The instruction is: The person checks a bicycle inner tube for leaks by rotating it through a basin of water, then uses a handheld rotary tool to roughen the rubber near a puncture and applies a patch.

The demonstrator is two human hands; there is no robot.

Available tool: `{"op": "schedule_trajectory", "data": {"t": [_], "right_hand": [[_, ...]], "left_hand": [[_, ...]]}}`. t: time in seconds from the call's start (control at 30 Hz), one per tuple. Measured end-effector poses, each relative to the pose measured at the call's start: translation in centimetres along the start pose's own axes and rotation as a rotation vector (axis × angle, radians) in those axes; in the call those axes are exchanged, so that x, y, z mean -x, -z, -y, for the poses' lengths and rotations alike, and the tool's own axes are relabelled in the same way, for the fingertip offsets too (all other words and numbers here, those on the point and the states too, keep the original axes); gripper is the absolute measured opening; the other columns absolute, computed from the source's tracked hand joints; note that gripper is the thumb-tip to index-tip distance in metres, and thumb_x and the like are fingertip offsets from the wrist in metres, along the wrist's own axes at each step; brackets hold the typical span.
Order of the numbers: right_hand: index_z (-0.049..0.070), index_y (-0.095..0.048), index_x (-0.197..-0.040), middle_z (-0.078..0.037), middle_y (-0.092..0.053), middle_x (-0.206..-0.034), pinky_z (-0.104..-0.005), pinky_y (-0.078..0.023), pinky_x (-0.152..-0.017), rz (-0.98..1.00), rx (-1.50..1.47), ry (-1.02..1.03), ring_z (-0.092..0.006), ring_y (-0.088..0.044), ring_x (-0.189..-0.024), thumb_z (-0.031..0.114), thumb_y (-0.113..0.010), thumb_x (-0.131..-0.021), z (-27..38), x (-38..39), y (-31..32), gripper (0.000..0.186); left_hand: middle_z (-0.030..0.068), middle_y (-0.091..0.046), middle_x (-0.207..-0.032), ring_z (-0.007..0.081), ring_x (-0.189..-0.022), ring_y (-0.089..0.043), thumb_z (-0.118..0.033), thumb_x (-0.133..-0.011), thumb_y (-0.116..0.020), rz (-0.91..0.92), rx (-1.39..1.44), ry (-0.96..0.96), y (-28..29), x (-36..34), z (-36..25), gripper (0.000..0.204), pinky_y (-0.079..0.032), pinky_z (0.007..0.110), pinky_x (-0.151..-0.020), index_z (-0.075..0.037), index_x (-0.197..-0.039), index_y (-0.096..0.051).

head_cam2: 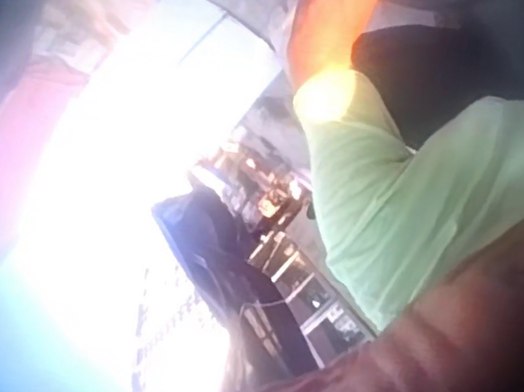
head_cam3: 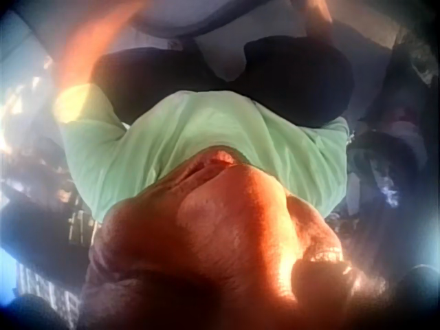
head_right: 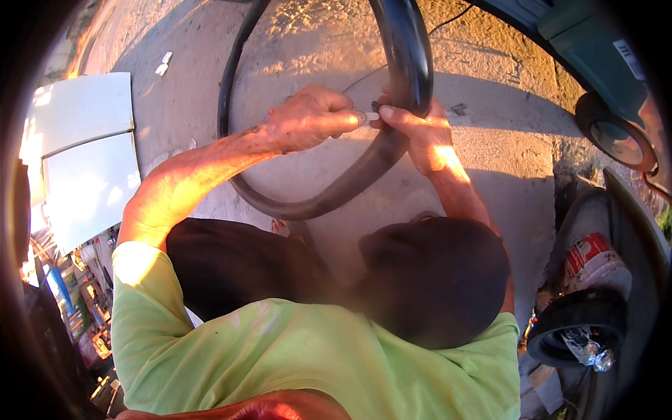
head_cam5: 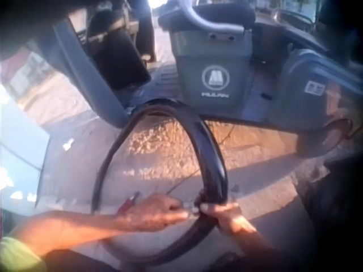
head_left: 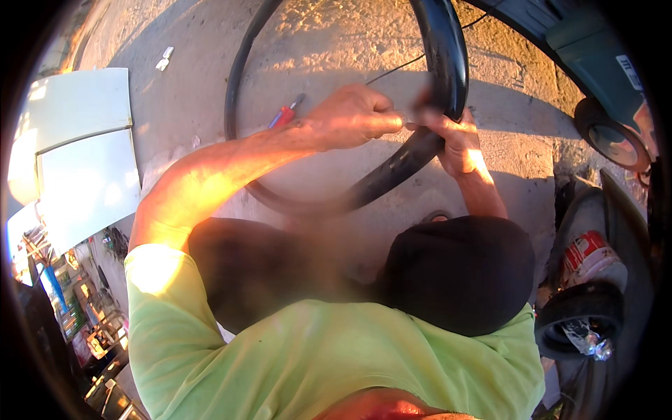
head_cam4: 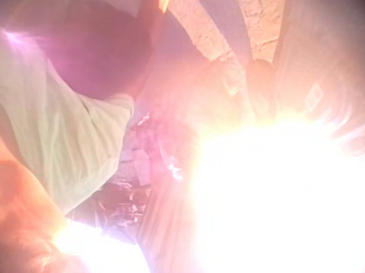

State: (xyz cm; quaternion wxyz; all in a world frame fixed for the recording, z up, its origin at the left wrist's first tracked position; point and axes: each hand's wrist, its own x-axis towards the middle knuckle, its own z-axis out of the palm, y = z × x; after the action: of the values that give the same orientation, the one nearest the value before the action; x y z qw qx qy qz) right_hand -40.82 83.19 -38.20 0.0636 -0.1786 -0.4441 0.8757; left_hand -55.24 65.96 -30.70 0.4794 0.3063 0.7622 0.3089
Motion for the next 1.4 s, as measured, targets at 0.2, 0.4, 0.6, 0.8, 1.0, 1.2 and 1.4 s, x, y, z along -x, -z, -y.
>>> {"op": "schedule_trajectory", "data": {"t": [0.2,0.4,0.6,0.8,1.0,1.2,1.4], "right_hand": [[-0.007,-0.053,-0.129,-0.016,-0.064,-0.108,-0.0412,-0.055,-0.088,0.014,-0.092,0.005,-0.0269,-0.067,-0.094,0.008,-0.073,-0.086,0.0,0.1,0.0,0.050],[0.005,-0.056,-0.133,-0.005,-0.062,-0.108,-0.0439,-0.056,-0.091,0.154,-0.176,0.032,-0.0197,-0.062,-0.092,0.016,-0.074,-0.091,-0.5,0.7,0.9,0.047],[-0.004,-0.054,-0.129,-0.015,-0.064,-0.107,-0.0436,-0.053,-0.089,0.178,-0.344,0.033,-0.0264,-0.065,-0.093,0.003,-0.065,-0.091,-0.1,0.9,0.3,0.040],[-0.006,-0.054,-0.130,-0.016,-0.064,-0.108,-0.0450,-0.053,-0.091,0.095,-0.248,-0.007,-0.0272,-0.065,-0.095,0.003,-0.065,-0.091,0.2,1.3,-0.1,0.042],[-0.006,-0.053,-0.131,-0.016,-0.065,-0.108,-0.0443,-0.053,-0.092,0.110,-0.235,0.004,-0.0262,-0.065,-0.096,0.003,-0.067,-0.091,0.5,1.4,-0.4,0.043],[-0.006,-0.052,-0.131,-0.015,-0.065,-0.108,-0.0429,-0.052,-0.091,0.117,-0.211,-0.004,-0.0246,-0.064,-0.096,0.004,-0.067,-0.091,0.2,1.3,-0.2,0.044],[-0.004,-0.052,-0.131,-0.013,-0.065,-0.103,-0.0415,-0.052,-0.090,0.120,-0.216,-0.002,-0.0235,-0.064,-0.094,0.005,-0.069,-0.091,-0.1,1.1,-0.2,0.044]], "left_hand": [[0.0022,-0.055,-0.068,0.0117,-0.066,-0.050,-0.040,-0.094,-0.065,0.020,-0.012,-0.042,0.9,0.9,-1.6,0.041,-0.040,0.034,-0.059,-0.002,-0.082,-0.069],[0.0003,-0.056,-0.069,0.0076,-0.064,-0.050,-0.033,-0.102,-0.061,0.001,-0.049,-0.116,1.3,1.9,-3.0,0.031,-0.040,0.029,-0.056,-0.004,-0.098,-0.069],[0.0029,-0.061,-0.073,0.0108,-0.063,-0.054,-0.026,-0.103,-0.061,-0.069,-0.179,-0.364,0.4,2.3,-2.7,0.023,-0.043,0.031,-0.055,-0.005,-0.110,-0.070],[0.0079,-0.063,-0.076,0.0195,-0.067,-0.061,-0.019,-0.104,-0.059,-0.115,-0.266,-0.506,-0.2,2.1,-2.4,0.017,-0.049,0.034,-0.061,-0.007,-0.110,-0.071],[0.0090,-0.068,-0.082,0.0220,-0.070,-0.063,-0.017,-0.104,-0.059,-0.136,-0.223,-0.461,-0.5,2.2,-2.7,0.015,-0.049,0.036,-0.063,-0.007,-0.108,-0.070],[0.0100,-0.065,-0.080,0.0275,-0.071,-0.063,-0.011,-0.101,-0.061,-0.132,-0.214,-0.509,-0.5,2.4,-2.5,0.009,-0.049,0.038,-0.062,-0.007,-0.104,-0.069],[0.0074,-0.066,-0.084,0.0328,-0.075,-0.064,-0.002,-0.092,-0.062,-0.244,-0.422,-0.754,-0.5,2.1,-1.9,0.013,-0.051,0.042,-0.061,-0.009,-0.101,-0.068]]}}
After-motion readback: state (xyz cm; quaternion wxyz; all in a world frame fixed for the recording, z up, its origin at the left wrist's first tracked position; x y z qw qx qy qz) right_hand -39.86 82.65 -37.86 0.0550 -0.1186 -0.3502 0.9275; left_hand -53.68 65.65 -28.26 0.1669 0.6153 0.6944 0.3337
